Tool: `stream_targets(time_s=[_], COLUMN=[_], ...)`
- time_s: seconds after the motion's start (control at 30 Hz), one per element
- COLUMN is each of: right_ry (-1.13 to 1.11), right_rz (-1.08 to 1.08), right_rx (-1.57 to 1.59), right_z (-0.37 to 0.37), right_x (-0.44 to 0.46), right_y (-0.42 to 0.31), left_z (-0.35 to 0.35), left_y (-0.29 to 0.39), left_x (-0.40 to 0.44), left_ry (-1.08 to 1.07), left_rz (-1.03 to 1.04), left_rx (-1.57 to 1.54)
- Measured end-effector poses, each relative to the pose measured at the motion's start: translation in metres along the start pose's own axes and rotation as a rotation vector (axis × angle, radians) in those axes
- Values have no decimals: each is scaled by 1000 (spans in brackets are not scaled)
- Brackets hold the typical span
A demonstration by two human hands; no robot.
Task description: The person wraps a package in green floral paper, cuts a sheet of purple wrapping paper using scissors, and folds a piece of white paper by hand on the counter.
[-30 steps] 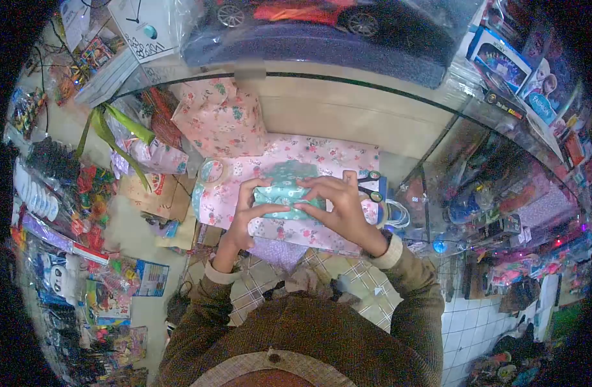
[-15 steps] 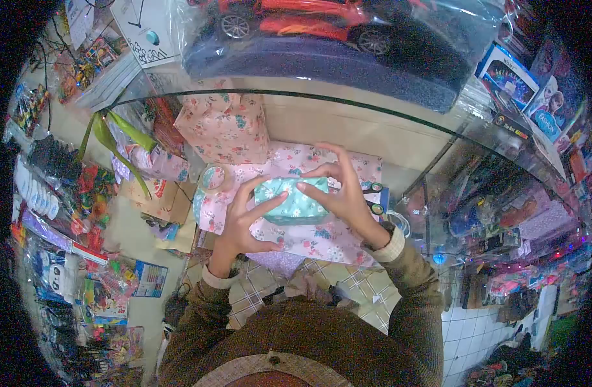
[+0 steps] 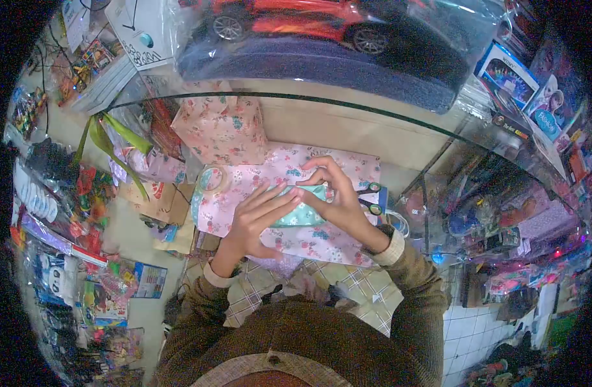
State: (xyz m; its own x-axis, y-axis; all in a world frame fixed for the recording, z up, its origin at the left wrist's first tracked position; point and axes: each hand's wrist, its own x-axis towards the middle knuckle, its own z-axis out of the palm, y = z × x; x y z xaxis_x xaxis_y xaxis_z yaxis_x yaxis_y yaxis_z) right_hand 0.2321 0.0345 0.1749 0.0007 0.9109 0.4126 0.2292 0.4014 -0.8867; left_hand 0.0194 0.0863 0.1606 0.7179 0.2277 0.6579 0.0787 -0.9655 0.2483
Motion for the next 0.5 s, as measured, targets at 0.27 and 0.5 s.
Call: stream_targets(time_s=[0.27,0.5], right_ry=[110,-621], right_rz=[-136,-170], right_rx=[-295,18], right_z=[-7,-22], right_x=[-5,-6], right_y=[-25,-78], left_z=[-1,-2], left_y=[2,-1], left_x=[-1,-1], left_ry=[22,19], left_rz=[-38,-13], left_rx=[-28,-49])
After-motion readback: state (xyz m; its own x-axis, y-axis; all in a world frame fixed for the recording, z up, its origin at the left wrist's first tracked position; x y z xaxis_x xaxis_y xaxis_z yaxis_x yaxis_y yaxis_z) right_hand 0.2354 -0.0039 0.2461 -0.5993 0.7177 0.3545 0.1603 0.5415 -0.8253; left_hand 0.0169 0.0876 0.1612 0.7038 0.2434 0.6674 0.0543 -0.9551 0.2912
